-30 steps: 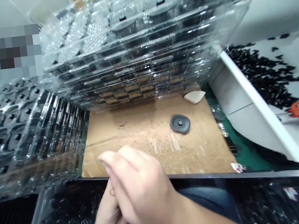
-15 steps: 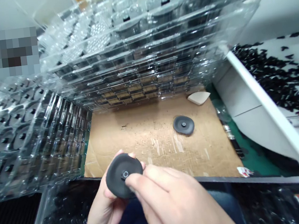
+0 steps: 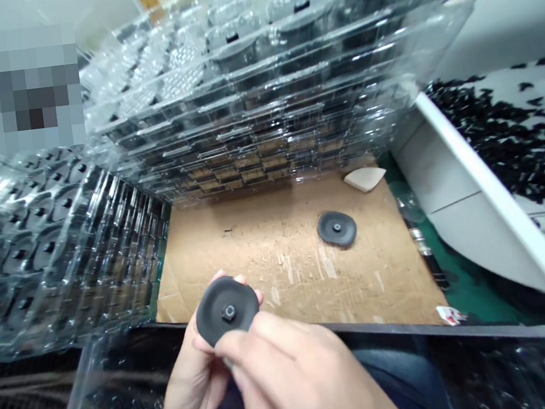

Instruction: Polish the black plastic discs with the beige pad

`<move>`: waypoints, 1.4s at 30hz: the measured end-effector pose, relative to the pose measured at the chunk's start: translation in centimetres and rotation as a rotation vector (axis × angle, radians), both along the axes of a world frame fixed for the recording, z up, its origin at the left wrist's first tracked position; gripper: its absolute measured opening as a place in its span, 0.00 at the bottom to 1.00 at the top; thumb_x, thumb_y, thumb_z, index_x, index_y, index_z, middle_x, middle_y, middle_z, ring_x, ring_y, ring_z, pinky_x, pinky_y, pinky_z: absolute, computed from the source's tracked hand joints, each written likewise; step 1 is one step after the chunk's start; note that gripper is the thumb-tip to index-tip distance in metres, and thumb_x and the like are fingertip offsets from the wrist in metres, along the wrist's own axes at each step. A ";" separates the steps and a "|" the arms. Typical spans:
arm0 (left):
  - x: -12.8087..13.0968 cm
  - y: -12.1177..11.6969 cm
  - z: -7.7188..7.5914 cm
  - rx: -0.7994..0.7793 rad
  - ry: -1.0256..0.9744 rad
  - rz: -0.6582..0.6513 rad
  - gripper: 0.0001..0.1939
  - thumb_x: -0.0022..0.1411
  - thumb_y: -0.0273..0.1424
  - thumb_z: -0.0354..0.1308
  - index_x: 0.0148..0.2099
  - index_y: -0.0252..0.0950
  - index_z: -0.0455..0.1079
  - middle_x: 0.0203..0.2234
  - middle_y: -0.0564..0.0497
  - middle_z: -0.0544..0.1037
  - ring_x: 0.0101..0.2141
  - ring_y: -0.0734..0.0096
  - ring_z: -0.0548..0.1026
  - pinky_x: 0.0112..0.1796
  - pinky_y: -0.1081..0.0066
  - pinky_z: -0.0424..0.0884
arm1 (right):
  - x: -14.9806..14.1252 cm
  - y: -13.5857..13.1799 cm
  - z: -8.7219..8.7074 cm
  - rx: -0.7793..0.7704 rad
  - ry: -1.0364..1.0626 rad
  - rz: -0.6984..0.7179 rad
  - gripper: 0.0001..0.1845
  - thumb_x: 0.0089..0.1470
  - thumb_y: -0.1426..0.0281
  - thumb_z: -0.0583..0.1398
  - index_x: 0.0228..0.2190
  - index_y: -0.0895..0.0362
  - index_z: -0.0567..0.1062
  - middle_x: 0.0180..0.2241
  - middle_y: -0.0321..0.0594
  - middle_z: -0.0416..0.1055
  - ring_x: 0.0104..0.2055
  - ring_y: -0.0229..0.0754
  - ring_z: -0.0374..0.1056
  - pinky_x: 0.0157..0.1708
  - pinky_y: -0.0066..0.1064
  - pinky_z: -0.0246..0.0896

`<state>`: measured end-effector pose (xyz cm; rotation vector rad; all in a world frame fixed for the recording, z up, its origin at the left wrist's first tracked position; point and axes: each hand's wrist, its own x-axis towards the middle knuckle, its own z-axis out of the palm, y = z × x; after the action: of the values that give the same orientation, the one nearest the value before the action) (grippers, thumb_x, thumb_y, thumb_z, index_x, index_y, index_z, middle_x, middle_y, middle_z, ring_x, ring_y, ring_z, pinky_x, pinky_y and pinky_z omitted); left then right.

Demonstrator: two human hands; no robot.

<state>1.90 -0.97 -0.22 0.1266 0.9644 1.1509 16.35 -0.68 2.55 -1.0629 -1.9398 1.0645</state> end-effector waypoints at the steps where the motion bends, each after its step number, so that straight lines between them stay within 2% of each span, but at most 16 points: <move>1: 0.0 -0.1 -0.3 0.011 0.002 0.005 0.20 0.46 0.25 0.66 0.43 0.42 0.74 0.39 0.51 0.79 0.38 0.67 0.77 0.40 0.75 0.72 | 0.1 0.6 0.0 -0.046 0.020 0.046 0.10 0.56 0.72 0.56 0.37 0.50 0.76 0.29 0.34 0.74 0.29 0.36 0.71 0.29 0.23 0.67; 4: -0.1 -0.4 -1.1 0.040 0.018 0.062 0.20 0.50 0.32 0.64 0.47 0.41 0.71 0.42 0.48 0.78 0.43 0.66 0.74 0.45 0.73 0.70 | 1.3 2.1 -1.3 -0.213 0.038 0.096 0.10 0.55 0.73 0.57 0.36 0.49 0.76 0.31 0.32 0.74 0.31 0.35 0.70 0.32 0.24 0.66; 6: -0.3 -0.5 -1.5 0.039 0.030 0.115 0.21 0.49 0.32 0.64 0.48 0.41 0.71 0.42 0.48 0.77 0.45 0.64 0.73 0.46 0.70 0.69 | 2.3 2.2 -3.3 -0.281 -0.003 0.016 0.09 0.56 0.69 0.56 0.36 0.49 0.76 0.31 0.34 0.74 0.32 0.37 0.70 0.29 0.25 0.65; 11: -0.3 -0.5 -1.3 0.029 0.025 0.115 0.26 0.45 0.33 0.67 0.50 0.42 0.70 0.45 0.46 0.76 0.45 0.59 0.74 0.44 0.69 0.71 | 3.8 0.4 -9.8 -0.251 -0.132 -0.212 0.11 0.56 0.65 0.55 0.35 0.52 0.77 0.30 0.39 0.74 0.29 0.41 0.70 0.25 0.30 0.66; 13: -0.1 -0.5 -1.1 0.025 0.022 0.089 0.25 0.45 0.33 0.67 0.48 0.42 0.71 0.45 0.47 0.76 0.46 0.59 0.73 0.43 0.71 0.71 | 3.7 0.0 -10.9 -0.249 -0.145 -0.212 0.10 0.55 0.66 0.55 0.33 0.52 0.77 0.25 0.36 0.73 0.24 0.40 0.69 0.24 0.30 0.66; 16: 0.4 -0.6 -0.8 0.033 0.023 0.051 0.25 0.44 0.34 0.68 0.47 0.41 0.72 0.43 0.48 0.76 0.46 0.60 0.73 0.44 0.72 0.71 | 3.1 0.4 -9.3 -0.227 -0.131 -0.264 0.10 0.56 0.67 0.55 0.36 0.51 0.76 0.31 0.38 0.74 0.31 0.41 0.71 0.28 0.30 0.67; 19: 1.0 -0.9 -0.7 0.061 0.030 0.032 0.24 0.45 0.33 0.67 0.47 0.41 0.71 0.43 0.48 0.76 0.44 0.64 0.73 0.43 0.73 0.70 | 1.5 1.1 -5.0 -0.087 -0.011 -0.366 0.10 0.57 0.69 0.54 0.40 0.51 0.73 0.39 0.38 0.73 0.41 0.41 0.70 0.35 0.28 0.67; 21: 1.1 -1.1 -0.9 0.028 0.016 0.013 0.23 0.48 0.32 0.66 0.49 0.41 0.70 0.42 0.49 0.77 0.44 0.66 0.73 0.45 0.72 0.69 | 0.3 1.4 -2.4 0.082 0.101 -0.285 0.14 0.57 0.75 0.52 0.44 0.55 0.71 0.39 0.40 0.73 0.41 0.39 0.69 0.38 0.28 0.67; 23: 1.0 -1.3 -1.3 -0.039 0.012 -0.022 0.24 0.49 0.30 0.65 0.50 0.42 0.69 0.40 0.49 0.78 0.42 0.67 0.74 0.44 0.71 0.69 | -0.6 1.6 -0.8 0.097 0.121 -0.130 0.15 0.57 0.77 0.51 0.44 0.58 0.71 0.36 0.42 0.72 0.38 0.39 0.69 0.37 0.29 0.67; 26: 0.6 -1.2 -1.6 -0.072 0.054 -0.012 0.22 0.48 0.28 0.65 0.48 0.42 0.71 0.36 0.52 0.79 0.38 0.71 0.75 0.41 0.75 0.70 | -1.1 1.9 -0.2 -0.105 0.017 0.087 0.13 0.56 0.79 0.52 0.39 0.55 0.73 0.32 0.36 0.71 0.33 0.36 0.68 0.33 0.26 0.66; 28: 0.7 -1.1 -1.4 -0.045 0.051 -0.022 0.17 0.47 0.27 0.66 0.43 0.40 0.74 0.31 0.54 0.79 0.34 0.75 0.75 0.39 0.79 0.70 | -1.3 2.0 -0.3 -0.096 -0.002 0.036 0.13 0.57 0.78 0.52 0.38 0.56 0.73 0.32 0.37 0.71 0.33 0.36 0.68 0.34 0.27 0.65; 31: 0.6 -0.9 -0.7 -0.027 -0.033 -0.086 0.15 0.46 0.28 0.67 0.39 0.39 0.75 0.29 0.54 0.79 0.33 0.75 0.76 0.42 0.77 0.69 | -1.5 1.7 -0.4 0.098 0.087 -0.132 0.14 0.56 0.79 0.51 0.43 0.61 0.72 0.34 0.43 0.72 0.35 0.39 0.68 0.38 0.32 0.66; 35: -0.3 -1.0 -0.5 -0.068 -0.099 -0.123 0.24 0.39 0.22 0.69 0.42 0.42 0.74 0.38 0.52 0.80 0.39 0.71 0.76 0.41 0.76 0.70 | 0.4 0.8 0.1 -0.012 0.095 0.056 0.14 0.53 0.81 0.54 0.39 0.54 0.73 0.32 0.34 0.73 0.33 0.33 0.70 0.34 0.20 0.66; 37: -0.5 -1.2 -0.6 -0.087 -0.122 -0.160 0.25 0.37 0.20 0.69 0.40 0.42 0.75 0.37 0.52 0.80 0.37 0.73 0.76 0.38 0.78 0.70 | 1.8 0.5 0.1 -0.032 0.005 0.051 0.13 0.54 0.79 0.55 0.38 0.52 0.73 0.30 0.32 0.73 0.31 0.32 0.70 0.30 0.18 0.66; 40: -0.3 -1.4 -0.7 -0.064 -0.147 -0.168 0.26 0.36 0.20 0.69 0.42 0.41 0.74 0.37 0.53 0.79 0.35 0.77 0.75 0.37 0.81 0.69 | 2.6 0.8 0.1 0.106 -0.173 -0.057 0.13 0.57 0.77 0.52 0.42 0.55 0.72 0.31 0.37 0.73 0.32 0.36 0.70 0.31 0.24 0.66; 42: 0.0 -1.2 -0.2 -0.049 -0.149 -0.185 0.26 0.40 0.22 0.68 0.44 0.41 0.73 0.37 0.53 0.78 0.36 0.77 0.74 0.40 0.79 0.68 | 2.2 1.4 0.3 0.286 -0.139 -0.064 0.14 0.59 0.76 0.50 0.42 0.58 0.72 0.29 0.40 0.73 0.30 0.38 0.68 0.31 0.29 0.65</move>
<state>1.91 -2.20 -0.47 0.0875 0.8303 0.9519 18.51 0.77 2.80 -1.0515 -2.0778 0.6680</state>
